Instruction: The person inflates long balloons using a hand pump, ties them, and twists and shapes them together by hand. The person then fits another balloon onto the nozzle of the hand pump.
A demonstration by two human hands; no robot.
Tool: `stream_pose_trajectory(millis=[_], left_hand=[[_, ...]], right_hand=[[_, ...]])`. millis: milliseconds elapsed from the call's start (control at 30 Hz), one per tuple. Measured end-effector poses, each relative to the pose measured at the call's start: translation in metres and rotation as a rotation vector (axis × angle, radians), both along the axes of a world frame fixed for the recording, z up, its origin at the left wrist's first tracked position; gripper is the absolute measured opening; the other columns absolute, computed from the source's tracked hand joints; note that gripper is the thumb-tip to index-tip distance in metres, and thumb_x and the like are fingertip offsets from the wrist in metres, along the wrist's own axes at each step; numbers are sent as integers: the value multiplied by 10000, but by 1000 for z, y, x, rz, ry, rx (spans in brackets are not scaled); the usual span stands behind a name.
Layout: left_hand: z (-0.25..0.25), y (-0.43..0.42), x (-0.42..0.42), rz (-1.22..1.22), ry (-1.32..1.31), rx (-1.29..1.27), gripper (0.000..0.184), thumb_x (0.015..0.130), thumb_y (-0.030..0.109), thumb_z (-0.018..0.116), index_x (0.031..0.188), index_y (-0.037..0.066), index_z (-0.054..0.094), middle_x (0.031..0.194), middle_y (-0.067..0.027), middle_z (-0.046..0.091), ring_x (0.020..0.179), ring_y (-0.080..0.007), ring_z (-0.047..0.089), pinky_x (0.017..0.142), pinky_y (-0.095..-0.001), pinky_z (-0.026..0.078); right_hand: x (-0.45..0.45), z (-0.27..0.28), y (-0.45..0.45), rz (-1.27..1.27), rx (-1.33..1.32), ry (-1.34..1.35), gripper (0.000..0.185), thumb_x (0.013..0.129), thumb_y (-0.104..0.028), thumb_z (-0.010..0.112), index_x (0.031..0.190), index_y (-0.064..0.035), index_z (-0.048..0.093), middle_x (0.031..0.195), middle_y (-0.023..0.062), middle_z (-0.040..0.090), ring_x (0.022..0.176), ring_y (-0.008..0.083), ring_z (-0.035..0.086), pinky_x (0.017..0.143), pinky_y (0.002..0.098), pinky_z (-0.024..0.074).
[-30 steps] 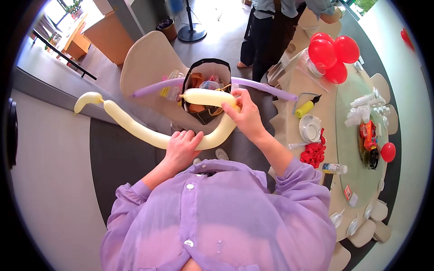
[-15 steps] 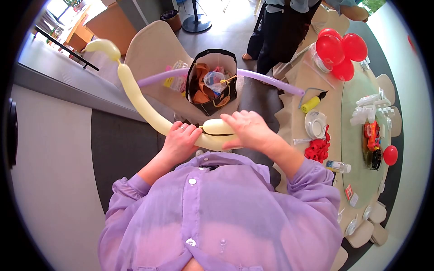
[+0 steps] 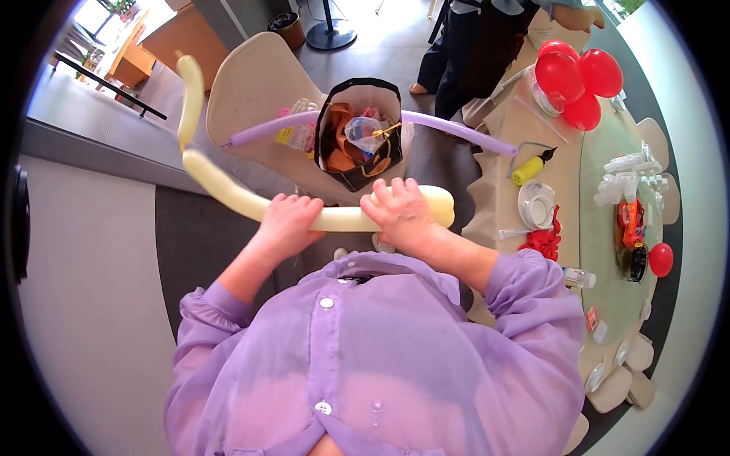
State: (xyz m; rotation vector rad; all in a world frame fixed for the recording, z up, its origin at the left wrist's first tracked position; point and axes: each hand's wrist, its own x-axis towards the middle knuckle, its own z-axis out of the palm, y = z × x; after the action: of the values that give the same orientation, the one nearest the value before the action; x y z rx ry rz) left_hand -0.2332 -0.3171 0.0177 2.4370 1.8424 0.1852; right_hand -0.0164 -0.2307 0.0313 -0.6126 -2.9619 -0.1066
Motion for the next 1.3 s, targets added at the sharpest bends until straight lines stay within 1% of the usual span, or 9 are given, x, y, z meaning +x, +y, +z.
stream_pose_trajectory(millis=[200, 267, 400, 533, 700, 867, 933, 1100, 1300], left_hand=[[3, 10, 1, 47, -27, 98, 259, 684, 235, 667, 831, 87, 514, 720, -43, 546, 705, -215, 570, 637, -342, 413], [1, 15, 5, 85, -54, 159, 243, 693, 226, 658, 825, 84, 513, 714, -43, 541, 698, -216, 568, 630, -343, 414], [-6, 26, 17, 205, -177, 283, 180, 719, 181, 623, 812, 74, 512, 718, -56, 535, 693, -227, 559, 623, -365, 418], [-17, 46, 29, 324, -318, 565, 132, 733, 145, 577, 817, 77, 501, 736, -69, 525, 686, -244, 545, 625, -357, 417], [-35, 40, 35, 105, -465, 627, 468, 772, 136, 514, 1211, -4, 433, 952, -126, 531, 863, -292, 514, 815, -388, 383], [-30, 41, 30, 182, -412, 659, 457, 774, 204, 516, 1190, 16, 481, 908, -81, 556, 822, -236, 543, 795, -367, 386], [-22, 39, 29, 120, -364, 572, 437, 741, 241, 542, 1124, 30, 547, 903, -50, 571, 814, -199, 558, 768, -347, 386], [-35, 39, 36, 42, -412, 304, 205, 683, 206, 567, 850, 88, 582, 792, -54, 525, 768, -218, 528, 712, -350, 384], [-39, 28, 56, -16, -361, 251, 206, 664, 210, 639, 804, 72, 578, 772, -44, 550, 738, -218, 546, 671, -348, 403]], right_hand=[[3, -1, 24, -197, -500, -99, 474, 633, -323, 702, 1055, -158, 561, 937, 111, 546, 789, 256, 568, 707, 360, 445], [3, -6, 36, -322, -1304, -56, 445, 704, -310, 639, 1112, -158, 549, 985, 124, 576, 871, 254, 582, 771, 346, 453], [-3, -7, 27, -510, -2147, 185, 461, 791, -320, 544, 1171, -68, 480, 1016, 109, 587, 841, 193, 598, 736, 305, 488], [-21, 8, 2, -284, -2660, 588, 485, 838, -410, 408, 1163, -53, 458, 1024, 151, 572, 799, 252, 601, 708, 334, 497], [-28, 11, 3, 203, -3101, 871, 664, 835, -571, 319, 1203, -40, 475, 1073, 234, 546, 805, 397, 579, 700, 430, 502], [-35, 15, -1, 122, -3122, 836, 642, 849, -573, 339, 1192, -51, 485, 1082, 198, 570, 874, 417, 586, 749, 513, 483], [-33, 28, -6, -360, -3036, 1030, 613, 845, -573, 380, 1169, -66, 493, 1117, 160, 566, 887, 376, 595, 740, 523, 484], [-38, 10, -11, -399, -2680, 1390, 613, 852, -637, 313, 1110, -114, 500, 1073, 47, 558, 990, 210, 554, 868, 391, 444], [-28, -23, 10, -697, -2338, 1528, 341, 858, -304, 573, 1067, -48, 489, 1021, 118, 569, 847, 196, 581, 721, 309, 500]])
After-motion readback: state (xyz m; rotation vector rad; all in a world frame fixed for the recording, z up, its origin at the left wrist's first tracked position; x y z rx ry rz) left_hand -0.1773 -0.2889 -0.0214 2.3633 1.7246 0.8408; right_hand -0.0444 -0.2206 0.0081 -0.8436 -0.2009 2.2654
